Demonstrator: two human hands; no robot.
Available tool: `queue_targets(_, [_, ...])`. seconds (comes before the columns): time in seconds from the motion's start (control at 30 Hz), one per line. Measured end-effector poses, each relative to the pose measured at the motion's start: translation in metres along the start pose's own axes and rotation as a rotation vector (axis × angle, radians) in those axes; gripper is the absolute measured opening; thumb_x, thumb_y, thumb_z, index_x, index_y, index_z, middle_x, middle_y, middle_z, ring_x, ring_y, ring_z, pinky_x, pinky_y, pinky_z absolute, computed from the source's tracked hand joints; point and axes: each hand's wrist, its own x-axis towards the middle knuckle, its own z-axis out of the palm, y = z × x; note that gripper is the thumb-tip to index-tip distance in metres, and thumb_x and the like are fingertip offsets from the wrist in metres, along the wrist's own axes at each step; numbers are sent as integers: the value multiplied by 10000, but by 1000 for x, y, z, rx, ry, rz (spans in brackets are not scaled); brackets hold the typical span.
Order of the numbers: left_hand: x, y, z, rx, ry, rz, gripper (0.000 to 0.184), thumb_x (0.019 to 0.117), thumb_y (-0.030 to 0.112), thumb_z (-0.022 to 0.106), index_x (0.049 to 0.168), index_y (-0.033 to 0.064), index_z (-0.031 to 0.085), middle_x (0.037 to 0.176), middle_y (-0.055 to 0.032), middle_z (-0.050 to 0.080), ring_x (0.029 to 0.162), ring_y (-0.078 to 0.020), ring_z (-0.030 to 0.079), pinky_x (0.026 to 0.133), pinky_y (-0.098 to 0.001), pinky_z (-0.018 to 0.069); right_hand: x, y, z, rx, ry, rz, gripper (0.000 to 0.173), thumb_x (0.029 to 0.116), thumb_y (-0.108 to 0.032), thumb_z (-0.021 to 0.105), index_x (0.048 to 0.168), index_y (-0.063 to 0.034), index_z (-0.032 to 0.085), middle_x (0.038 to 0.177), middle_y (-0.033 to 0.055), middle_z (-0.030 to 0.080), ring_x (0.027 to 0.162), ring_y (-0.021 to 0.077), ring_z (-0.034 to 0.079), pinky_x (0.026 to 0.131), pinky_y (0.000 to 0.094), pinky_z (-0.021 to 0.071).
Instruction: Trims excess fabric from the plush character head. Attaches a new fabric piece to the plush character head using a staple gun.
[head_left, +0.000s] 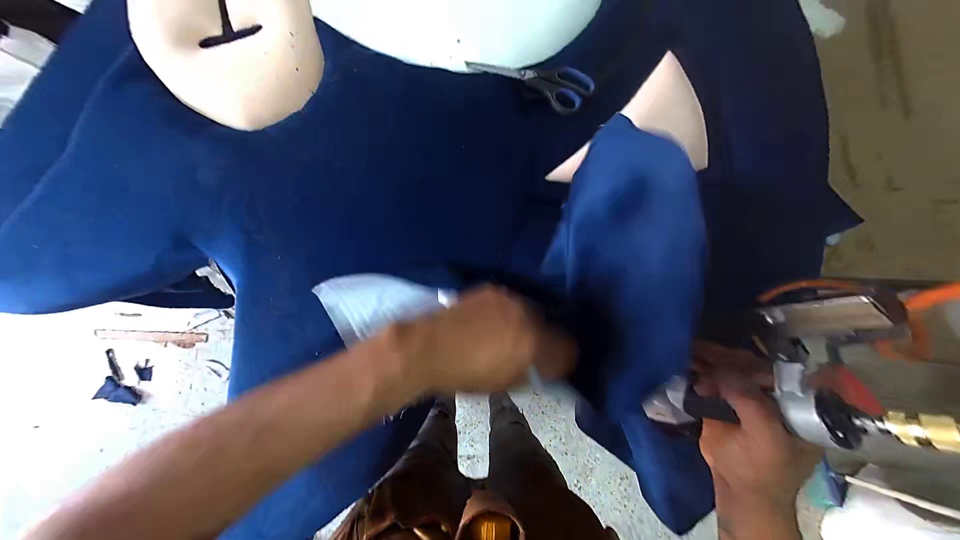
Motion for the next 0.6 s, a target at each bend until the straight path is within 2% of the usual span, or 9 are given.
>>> queue_targets(0.07, [-21, 10, 43, 26, -65, 67, 165, 1037, 174, 543, 1018, 201, 704, 905, 3, 697, 936, -203, 676, 820, -424, 572, 5, -1, -8, 29, 24, 67, 56, 912, -231, 708, 965, -215, 702, 948, -5, 722, 905, 168, 702, 841, 352, 597])
queue_targets(0.17, [-28, -5, 58, -121, 66, 71, 183, 1062, 172, 507, 1048, 146, 688, 997, -17, 718, 1016, -190, 677, 901, -375, 562, 18, 9, -24, 76, -27, 75, 129, 969, -285, 636, 864, -221, 675, 892, 37, 715, 965, 284, 717, 931, 482, 587])
queue_targets(0.23, [-18, -14, 40, -203, 221, 26, 150, 1035, 194, 582, 1015, 126, 715, 1087, -1, 741, 1054, -132, 694, 919, -336, 585, 23, 12, -28, 95, -29, 89, 149, 956, -286, 646, 830, -212, 676, 854, 36, 697, 953, 285, 707, 937, 491, 576])
queue_targets(0.3, [-1, -30, 5, -320, 384, -42, 37, 942, 103, 690, 913, 80, 694, 1155, -22, 741, 1087, -134, 697, 937, -359, 601, 26, 13, -28, 91, -41, 99, 152, 947, -299, 661, 825, -209, 673, 849, 34, 691, 951, 285, 704, 936, 496, 577])
queue_targets(0.33, [8, -42, -15, -356, 481, -93, 46, 911, 48, 714, 888, 57, 675, 1151, -39, 750, 1079, -146, 712, 928, -374, 615, 28, 13, -26, 104, -45, 104, 147, 943, -292, 675, 828, -200, 672, 841, 40, 686, 942, 297, 705, 933, 508, 580])
queue_targets(0.4, [22, -79, -44, -256, 679, -315, 65, 911, 81, 724, 896, 56, 666, 997, -17, 748, 911, -111, 716, 794, -341, 618, 31, 12, -23, 124, -31, 119, 148, 943, -265, 678, 829, -177, 646, 831, 61, 673, 924, 323, 708, 925, 529, 588])
queue_targets(0.47, [23, -128, -52, -140, 733, -672, 214, 932, 247, 722, 1048, 88, 637, 926, -34, 701, 791, -146, 683, 702, -396, 590, 31, 9, -21, 122, 5, 145, 159, 952, -237, 646, 815, -159, 622, 828, 80, 675, 919, 338, 706, 924, 541, 584])
queue_targets(0.53, [5, -148, -53, -12, 703, -856, 404, 958, 319, 705, 1310, 156, 591, 1178, -28, 714, 965, -164, 724, 839, -435, 627, 32, 9, -19, 127, 20, 160, 169, 956, -221, 616, 803, -148, 610, 830, 93, 678, 925, 345, 704, 925, 539, 580])
queue_targets(0.6, [-13, -131, -50, 213, 721, -787, 427, 973, 300, 661, 1367, 154, 589, 1329, -54, 630, 1185, -210, 616, 998, -463, 526, 32, 11, -17, 133, 19, 143, 178, 960, -224, 620, 800, -147, 615, 832, 94, 681, 923, 346, 707, 920, 536, 584])
